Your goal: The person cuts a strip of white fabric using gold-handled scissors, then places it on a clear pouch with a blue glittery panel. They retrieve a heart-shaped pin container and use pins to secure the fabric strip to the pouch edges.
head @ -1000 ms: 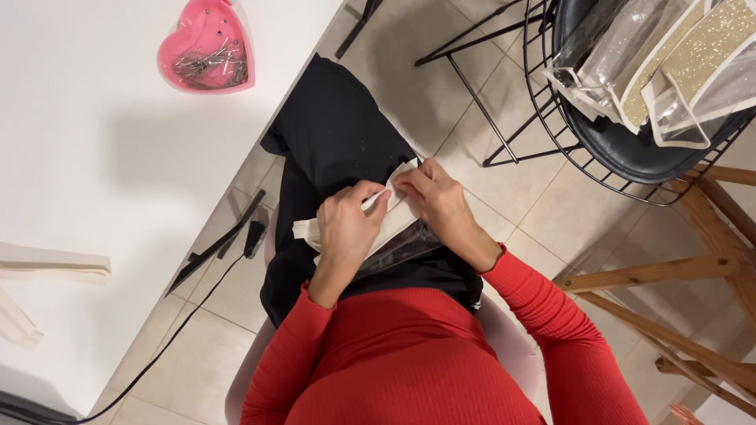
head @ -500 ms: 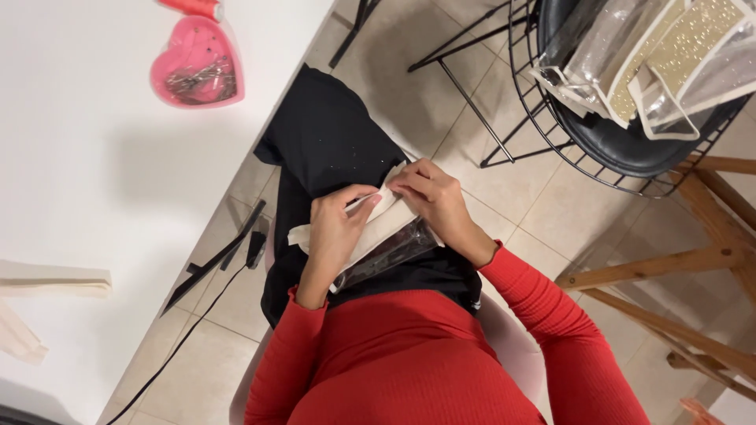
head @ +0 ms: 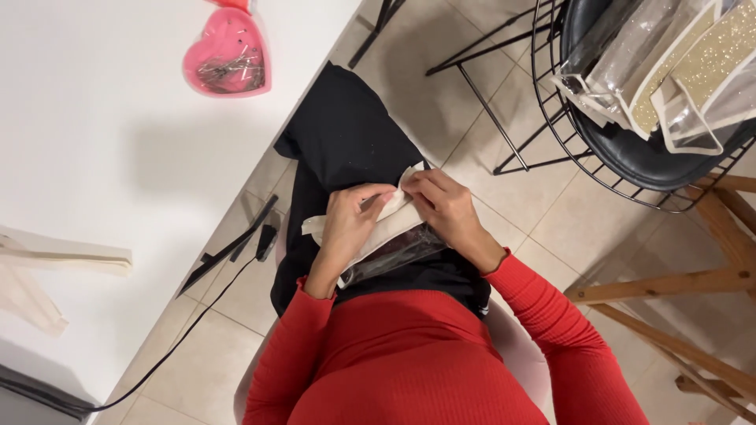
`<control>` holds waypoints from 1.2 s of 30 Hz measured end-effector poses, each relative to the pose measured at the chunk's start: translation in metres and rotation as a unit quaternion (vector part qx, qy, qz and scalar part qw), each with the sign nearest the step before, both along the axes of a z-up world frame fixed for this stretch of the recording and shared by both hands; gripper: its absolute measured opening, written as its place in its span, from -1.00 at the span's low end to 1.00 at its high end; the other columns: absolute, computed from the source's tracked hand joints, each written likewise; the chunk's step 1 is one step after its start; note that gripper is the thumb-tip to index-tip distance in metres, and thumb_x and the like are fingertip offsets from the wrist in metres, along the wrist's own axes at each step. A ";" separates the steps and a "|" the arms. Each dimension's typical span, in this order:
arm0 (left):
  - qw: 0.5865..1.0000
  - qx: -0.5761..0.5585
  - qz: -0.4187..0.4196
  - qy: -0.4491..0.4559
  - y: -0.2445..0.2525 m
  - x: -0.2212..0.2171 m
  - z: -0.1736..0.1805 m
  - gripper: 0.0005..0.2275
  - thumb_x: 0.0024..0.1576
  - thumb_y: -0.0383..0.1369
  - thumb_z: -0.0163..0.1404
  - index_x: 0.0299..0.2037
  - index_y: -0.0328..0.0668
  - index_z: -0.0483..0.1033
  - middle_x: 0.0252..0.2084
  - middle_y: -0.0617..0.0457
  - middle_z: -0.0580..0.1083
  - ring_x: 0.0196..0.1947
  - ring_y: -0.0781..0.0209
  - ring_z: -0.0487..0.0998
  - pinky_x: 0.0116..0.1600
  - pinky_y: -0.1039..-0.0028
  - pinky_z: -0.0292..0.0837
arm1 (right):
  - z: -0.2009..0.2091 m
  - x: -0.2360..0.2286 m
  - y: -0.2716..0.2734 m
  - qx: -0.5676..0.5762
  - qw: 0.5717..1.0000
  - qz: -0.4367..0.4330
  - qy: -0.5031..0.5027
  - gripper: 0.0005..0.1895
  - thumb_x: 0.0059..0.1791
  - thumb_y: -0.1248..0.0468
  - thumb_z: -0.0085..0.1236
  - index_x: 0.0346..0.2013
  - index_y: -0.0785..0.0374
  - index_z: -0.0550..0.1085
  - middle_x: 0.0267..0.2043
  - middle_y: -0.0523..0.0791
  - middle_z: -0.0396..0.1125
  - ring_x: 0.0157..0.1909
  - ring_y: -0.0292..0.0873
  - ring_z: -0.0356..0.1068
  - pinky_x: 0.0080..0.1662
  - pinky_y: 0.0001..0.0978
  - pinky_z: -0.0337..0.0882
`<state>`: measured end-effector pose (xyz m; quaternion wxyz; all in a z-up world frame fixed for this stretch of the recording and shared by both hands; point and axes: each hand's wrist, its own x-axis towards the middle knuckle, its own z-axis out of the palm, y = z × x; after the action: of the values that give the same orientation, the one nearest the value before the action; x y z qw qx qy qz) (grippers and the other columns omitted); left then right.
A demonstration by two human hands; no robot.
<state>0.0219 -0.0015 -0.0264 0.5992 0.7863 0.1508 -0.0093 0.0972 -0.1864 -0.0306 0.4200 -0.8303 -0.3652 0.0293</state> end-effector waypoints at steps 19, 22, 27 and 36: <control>0.988 0.018 -0.152 0.008 0.018 0.006 0.056 -0.79 0.26 -0.47 -0.01 0.03 -0.20 0.63 -0.35 -0.10 0.52 -0.44 0.12 0.46 -0.32 0.42 0.35 | 0.008 0.028 -0.043 0.130 0.874 -0.054 0.464 -0.77 0.01 0.44 0.27 -0.04 0.37 0.53 -0.19 -0.15 0.51 -0.15 -0.36 0.48 -0.06 -0.53 0.48; 0.987 0.009 -0.158 0.011 0.014 0.009 0.072 -0.79 0.26 -0.46 -0.03 0.05 -0.21 0.59 -0.27 -0.10 0.54 -0.40 0.12 0.53 -0.28 0.44 0.43 | 0.009 0.021 -0.042 0.180 0.872 -0.050 0.452 -0.87 0.03 0.45 0.27 -0.15 0.38 0.50 -0.17 -0.16 0.47 -0.15 -0.39 0.45 -0.04 -0.54 0.48; 0.991 0.054 -0.097 -0.072 -0.017 0.010 0.058 -0.83 0.19 -0.39 0.12 -0.06 -0.24 0.62 -0.22 -0.12 0.61 -0.32 0.06 0.64 -0.20 0.43 0.51 | 0.027 0.011 -0.040 0.164 0.884 -0.065 0.434 -0.90 0.02 0.46 0.26 -0.20 0.38 0.51 -0.23 -0.17 0.47 -0.19 -0.40 0.45 -0.10 -0.56 0.47; 0.996 0.025 -0.014 -0.083 -0.029 0.011 0.054 -0.89 0.11 -0.39 0.20 -0.22 -0.24 0.66 -0.34 -0.08 0.62 -0.45 0.11 0.68 -0.33 0.44 0.51 | 0.034 0.015 -0.043 0.146 0.883 -0.073 0.440 -0.94 0.04 0.43 0.21 -0.20 0.38 0.52 -0.25 -0.17 0.48 -0.23 -0.40 0.47 -0.14 -0.53 0.51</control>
<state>0.0331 -0.0309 0.0278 0.5896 0.8010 0.0902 0.0515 0.1118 -0.2295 0.0034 0.6549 -0.6857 -0.0817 0.3069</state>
